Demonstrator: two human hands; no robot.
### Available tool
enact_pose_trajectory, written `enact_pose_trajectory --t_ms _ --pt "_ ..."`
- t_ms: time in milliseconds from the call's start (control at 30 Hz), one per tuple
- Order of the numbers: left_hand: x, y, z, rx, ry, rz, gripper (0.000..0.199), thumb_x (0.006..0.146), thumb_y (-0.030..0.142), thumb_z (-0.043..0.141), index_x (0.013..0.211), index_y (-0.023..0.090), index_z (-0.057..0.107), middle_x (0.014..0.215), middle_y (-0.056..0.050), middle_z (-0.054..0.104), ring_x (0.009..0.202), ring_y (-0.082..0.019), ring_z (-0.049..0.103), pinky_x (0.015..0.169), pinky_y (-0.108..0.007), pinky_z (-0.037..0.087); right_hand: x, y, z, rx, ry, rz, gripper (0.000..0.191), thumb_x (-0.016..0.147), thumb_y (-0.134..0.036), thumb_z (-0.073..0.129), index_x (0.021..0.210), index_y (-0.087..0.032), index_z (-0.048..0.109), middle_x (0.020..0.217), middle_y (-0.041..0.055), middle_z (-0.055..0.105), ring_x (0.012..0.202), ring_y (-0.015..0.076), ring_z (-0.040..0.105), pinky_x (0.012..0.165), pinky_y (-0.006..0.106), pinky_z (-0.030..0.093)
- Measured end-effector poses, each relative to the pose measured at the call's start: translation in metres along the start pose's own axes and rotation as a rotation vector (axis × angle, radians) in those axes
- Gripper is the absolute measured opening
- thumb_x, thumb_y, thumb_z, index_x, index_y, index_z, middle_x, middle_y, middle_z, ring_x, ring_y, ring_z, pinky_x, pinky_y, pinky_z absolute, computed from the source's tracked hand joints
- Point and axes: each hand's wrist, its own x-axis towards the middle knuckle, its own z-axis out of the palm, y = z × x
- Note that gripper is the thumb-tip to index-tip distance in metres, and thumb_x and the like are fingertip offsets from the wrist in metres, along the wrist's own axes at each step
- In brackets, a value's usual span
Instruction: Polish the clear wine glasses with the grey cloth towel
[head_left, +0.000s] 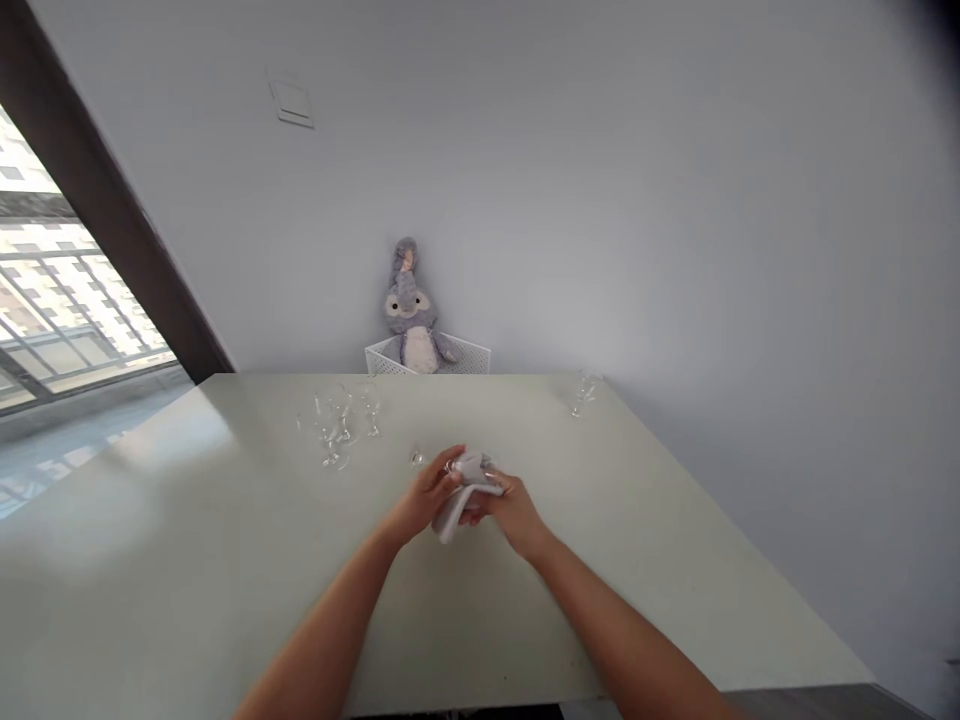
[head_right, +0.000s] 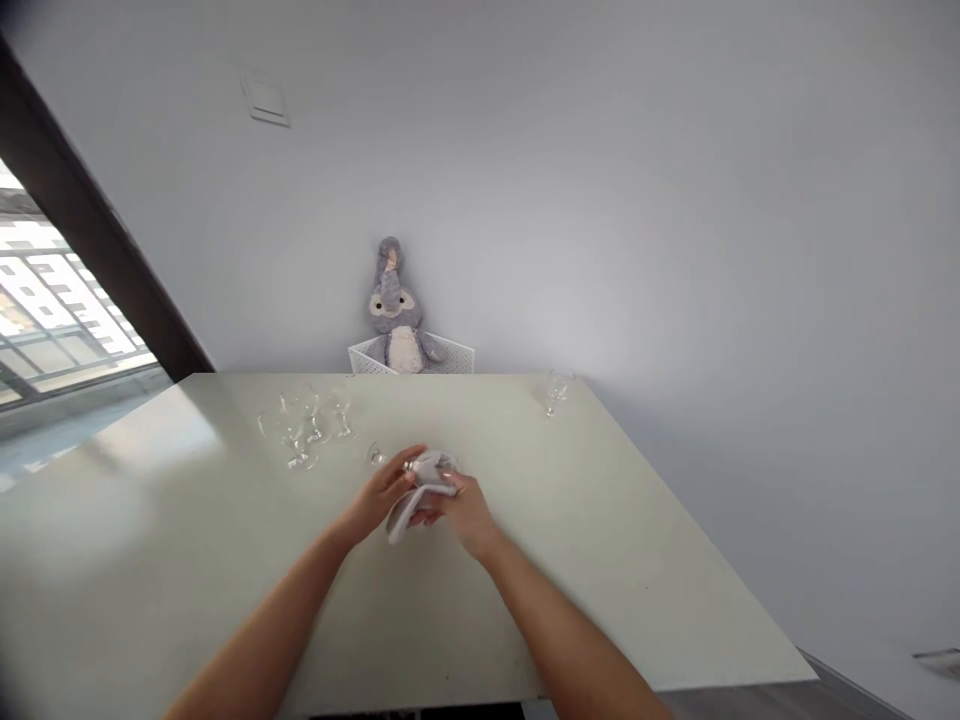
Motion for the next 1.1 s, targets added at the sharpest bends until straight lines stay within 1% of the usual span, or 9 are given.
enact_pose_trajectory --t_ms 100,200,300,500,700,800,933,1033,1100 --pt "-0.002 0.004 0.003 0.025 0.023 0.076 0.051 0.072 0.035 0.06 0.12 0.023 0.049 0.096 -0.007 0.061 0.074 -0.015 0.057 0.064 -0.026 0.049 0.002 0.002 -0.004 0.23 -0.062 0.043 0.031 0.075 -0.039 0.055 0.098 -0.018 0.058 0.067 0.0015 0.061 0.052 0.0135 0.057 0.049 0.026 0.045" --pt "0.001 -0.001 0.001 0.094 0.111 0.032 0.046 0.075 0.042 0.054 0.115 0.019 0.053 0.079 -0.004 0.061 0.065 -0.014 0.055 0.061 -0.027 0.049 0.0 0.006 0.0 -0.011 -0.071 -0.051 0.026 0.07 -0.031 0.061 0.094 -0.021 0.061 0.076 0.0015 0.063 0.067 0.0162 0.06 0.059 0.028 0.048" --pt "0.002 -0.004 -0.003 0.083 0.072 -0.07 0.049 0.08 0.05 0.04 0.113 0.016 0.054 0.079 -0.004 0.061 0.069 -0.015 0.056 0.062 -0.028 0.049 0.0 0.007 0.003 -0.235 -0.017 -0.144 0.017 0.067 -0.025 0.062 0.083 -0.022 0.064 0.079 0.0013 0.064 0.079 0.0186 0.059 0.069 0.03 0.047" --pt "-0.003 0.008 0.003 -0.008 -0.052 0.027 0.054 0.075 0.038 0.056 0.126 0.023 0.042 0.095 -0.006 0.061 0.08 -0.015 0.056 0.072 -0.027 0.046 0.004 0.004 -0.005 0.21 -0.051 0.031 0.026 0.078 -0.037 0.051 0.098 -0.021 0.056 0.068 0.0002 0.061 0.051 0.0142 0.058 0.05 0.028 0.046" --pt "0.003 -0.005 0.002 0.084 0.086 -0.06 0.049 0.082 0.049 0.038 0.11 0.013 0.056 0.076 -0.005 0.061 0.064 -0.014 0.056 0.059 -0.027 0.048 -0.003 0.006 0.008 -0.319 0.054 -0.15 0.015 0.066 -0.024 0.063 0.081 -0.023 0.063 0.08 0.0016 0.065 0.078 0.0198 0.06 0.069 0.03 0.047" --pt "0.001 -0.009 -0.002 0.355 0.058 0.011 0.047 0.087 0.043 0.03 0.119 0.016 0.05 0.072 -0.003 0.062 0.062 -0.014 0.057 0.059 -0.028 0.047 0.001 0.003 0.003 -0.123 0.092 0.01 0.017 0.07 -0.031 0.06 0.084 -0.022 0.061 0.069 0.0002 0.064 0.061 0.0172 0.061 0.057 0.029 0.048" --pt "-0.003 0.002 -0.004 0.982 0.184 0.38 0.037 0.086 0.026 0.037 0.12 0.023 0.05 0.087 -0.007 0.066 0.087 -0.02 0.058 0.082 -0.037 0.042 0.01 -0.004 -0.017 0.304 0.24 0.21 0.027 0.068 -0.036 0.064 0.088 -0.019 0.058 0.065 -0.0014 0.061 0.049 0.0127 0.059 0.045 0.022 0.044" --pt "-0.003 0.009 -0.004 1.281 0.172 0.59 0.037 0.084 0.018 0.041 0.118 0.025 0.051 0.106 -0.009 0.061 0.112 -0.024 0.046 0.099 -0.045 0.024 0.009 -0.008 -0.027 0.291 0.124 0.282 0.032 0.065 -0.034 0.068 0.09 -0.017 0.059 0.068 0.0005 0.062 0.05 0.0126 0.06 0.045 0.022 0.044" --pt "-0.002 0.009 -0.003 1.386 0.091 0.583 0.036 0.085 0.02 0.041 0.119 0.024 0.05 0.093 -0.009 0.065 0.102 -0.023 0.052 0.099 -0.046 0.023 0.004 -0.013 -0.032 0.175 -0.018 0.276 0.035 0.067 -0.036 0.065 0.096 -0.016 0.059 0.071 0.0016 0.063 0.051 0.0138 0.061 0.047 0.024 0.045"
